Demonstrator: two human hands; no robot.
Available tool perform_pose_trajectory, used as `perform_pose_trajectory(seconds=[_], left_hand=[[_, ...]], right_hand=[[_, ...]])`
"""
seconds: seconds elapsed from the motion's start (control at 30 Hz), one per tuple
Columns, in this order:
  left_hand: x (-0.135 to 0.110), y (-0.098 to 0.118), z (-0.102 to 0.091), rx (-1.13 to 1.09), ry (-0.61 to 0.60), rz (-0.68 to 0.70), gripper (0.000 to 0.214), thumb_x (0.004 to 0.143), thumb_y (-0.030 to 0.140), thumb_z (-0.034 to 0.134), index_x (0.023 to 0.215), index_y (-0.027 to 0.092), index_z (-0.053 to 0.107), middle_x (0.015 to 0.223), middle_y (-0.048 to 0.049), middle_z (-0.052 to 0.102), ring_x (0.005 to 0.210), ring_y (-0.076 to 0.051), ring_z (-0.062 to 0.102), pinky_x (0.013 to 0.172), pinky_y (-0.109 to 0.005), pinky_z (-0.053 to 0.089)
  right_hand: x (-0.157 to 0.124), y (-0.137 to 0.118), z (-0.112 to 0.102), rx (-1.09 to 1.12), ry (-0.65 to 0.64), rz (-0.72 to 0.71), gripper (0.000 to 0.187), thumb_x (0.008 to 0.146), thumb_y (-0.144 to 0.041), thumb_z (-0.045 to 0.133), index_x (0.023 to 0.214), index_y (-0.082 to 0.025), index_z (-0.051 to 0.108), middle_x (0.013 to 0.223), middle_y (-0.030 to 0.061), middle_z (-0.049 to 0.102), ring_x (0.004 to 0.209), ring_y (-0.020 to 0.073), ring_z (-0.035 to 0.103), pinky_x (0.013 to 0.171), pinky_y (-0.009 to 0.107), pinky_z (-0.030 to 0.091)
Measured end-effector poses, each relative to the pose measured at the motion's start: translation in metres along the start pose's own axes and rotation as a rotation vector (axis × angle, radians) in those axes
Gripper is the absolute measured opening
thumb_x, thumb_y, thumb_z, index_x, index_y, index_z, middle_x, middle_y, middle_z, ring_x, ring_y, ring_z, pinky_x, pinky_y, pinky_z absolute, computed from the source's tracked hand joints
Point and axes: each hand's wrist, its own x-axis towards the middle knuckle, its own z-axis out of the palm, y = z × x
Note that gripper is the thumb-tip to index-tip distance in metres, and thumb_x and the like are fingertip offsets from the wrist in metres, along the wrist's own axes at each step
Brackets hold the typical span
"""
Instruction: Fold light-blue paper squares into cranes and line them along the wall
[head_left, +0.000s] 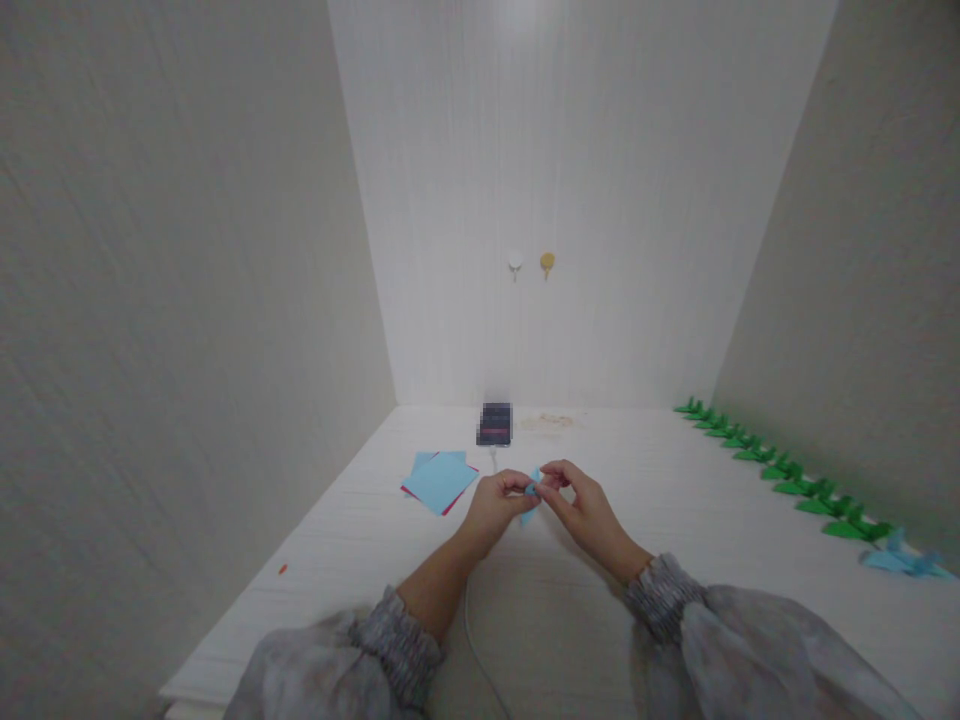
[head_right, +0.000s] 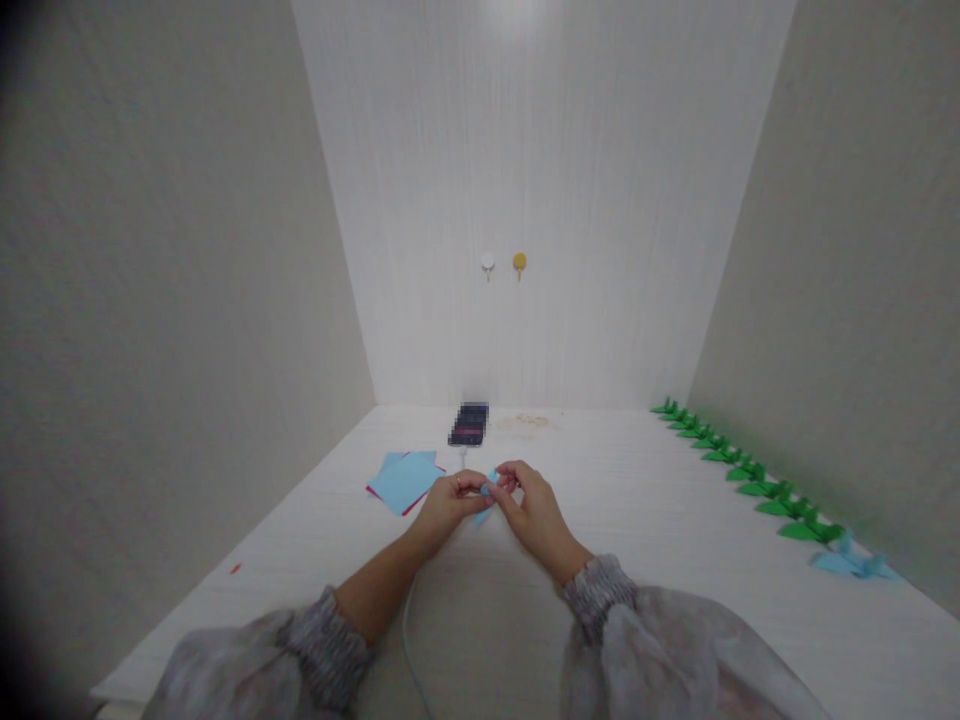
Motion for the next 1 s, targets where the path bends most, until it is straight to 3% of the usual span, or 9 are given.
perform_pose_trajectory(seconds=[0.07, 0.23, 0.37, 0.53, 0.63, 0.77, 0.87, 1.0], left_hand=[[0.0, 0.0, 0.0, -0.008, -0.006, 0.009, 0.021, 0.055, 0.027, 0.065, 0.07, 0.013, 0.062, 0.071, -0.0033, 0.06, 0.066, -0.013, 0.052, 0.065, -0.024, 0.039], [0.001, -0.006, 0.0, -0.004, 0.0, -0.001, 0.019, 0.053, 0.025, 0.066, 0.067, 0.013, 0.061, 0.068, -0.0024, 0.059, 0.064, -0.012, 0.051, 0.063, -0.024, 0.039], [0.002, -0.009, -0.001, -0.03, -0.006, -0.004, 0.021, 0.052, 0.024, 0.066, 0.068, 0.013, 0.06, 0.069, -0.0022, 0.059, 0.064, -0.012, 0.051, 0.063, -0.024, 0.039], [-0.003, -0.01, -0.002, -0.108, -0.109, -0.127, 0.027, 0.048, 0.019, 0.068, 0.071, 0.011, 0.057, 0.063, -0.0011, 0.056, 0.053, -0.008, 0.048, 0.054, -0.022, 0.037], [-0.006, -0.011, -0.002, -0.144, -0.152, -0.123, 0.032, 0.043, 0.015, 0.071, 0.068, 0.012, 0.051, 0.064, -0.0005, 0.055, 0.055, -0.008, 0.049, 0.053, -0.02, 0.037], [-0.004, -0.014, -0.003, -0.145, -0.065, -0.078, 0.043, 0.04, 0.013, 0.073, 0.073, 0.014, 0.046, 0.072, -0.0017, 0.056, 0.067, -0.012, 0.052, 0.059, -0.022, 0.04], [-0.002, -0.02, -0.006, -0.114, 0.008, -0.166, 0.049, 0.042, 0.019, 0.073, 0.081, 0.014, 0.045, 0.074, -0.003, 0.056, 0.064, -0.011, 0.053, 0.059, -0.023, 0.04], [0.001, -0.029, -0.008, -0.021, 0.001, -0.215, 0.034, 0.05, 0.034, 0.067, 0.067, 0.012, 0.047, 0.055, 0.0023, 0.05, 0.049, -0.007, 0.048, 0.051, -0.022, 0.041]], right_hand=[[0.0, 0.0, 0.0, 0.006, -0.013, 0.013, 0.011, 0.074, -0.026, 0.048, 0.082, -0.018, 0.051, 0.069, 0.0018, 0.054, 0.063, 0.0133, 0.05, 0.059, 0.026, 0.041], [0.0, 0.0, 0.0, -0.05, -0.058, -0.032, 0.013, 0.074, -0.023, 0.048, 0.063, -0.018, 0.05, 0.063, 0.001, 0.049, 0.061, 0.0131, 0.047, 0.059, 0.027, 0.039], [0.001, 0.0, -0.002, 0.008, -0.062, -0.024, 0.015, 0.074, -0.026, 0.049, 0.062, -0.018, 0.052, 0.063, 0.0011, 0.05, 0.062, 0.0133, 0.047, 0.061, 0.027, 0.039], [0.0, 0.009, 0.0, 0.267, -0.024, 0.245, 0.021, 0.077, -0.034, 0.043, 0.08, -0.018, 0.056, 0.075, 0.0029, 0.056, 0.07, 0.0139, 0.051, 0.065, 0.027, 0.041], [-0.002, 0.018, 0.006, 0.383, -0.157, 0.356, 0.026, 0.077, -0.035, 0.042, 0.07, -0.016, 0.057, 0.067, 0.0022, 0.056, 0.062, 0.0124, 0.051, 0.058, 0.025, 0.04], [-0.005, 0.025, 0.012, 0.47, -0.22, 0.462, 0.018, 0.07, -0.032, 0.05, 0.066, -0.015, 0.055, 0.048, -0.0037, 0.047, 0.043, 0.0082, 0.042, 0.042, 0.02, 0.032], [-0.004, 0.026, 0.011, 0.51, -0.171, 0.488, 0.016, 0.068, -0.03, 0.052, 0.064, -0.015, 0.054, 0.047, -0.0041, 0.047, 0.043, 0.0075, 0.042, 0.043, 0.019, 0.031], [-0.005, 0.024, 0.01, 0.524, -0.149, 0.505, 0.017, 0.067, -0.031, 0.052, 0.064, -0.015, 0.055, 0.048, -0.0038, 0.049, 0.044, 0.0076, 0.043, 0.044, 0.02, 0.031]])
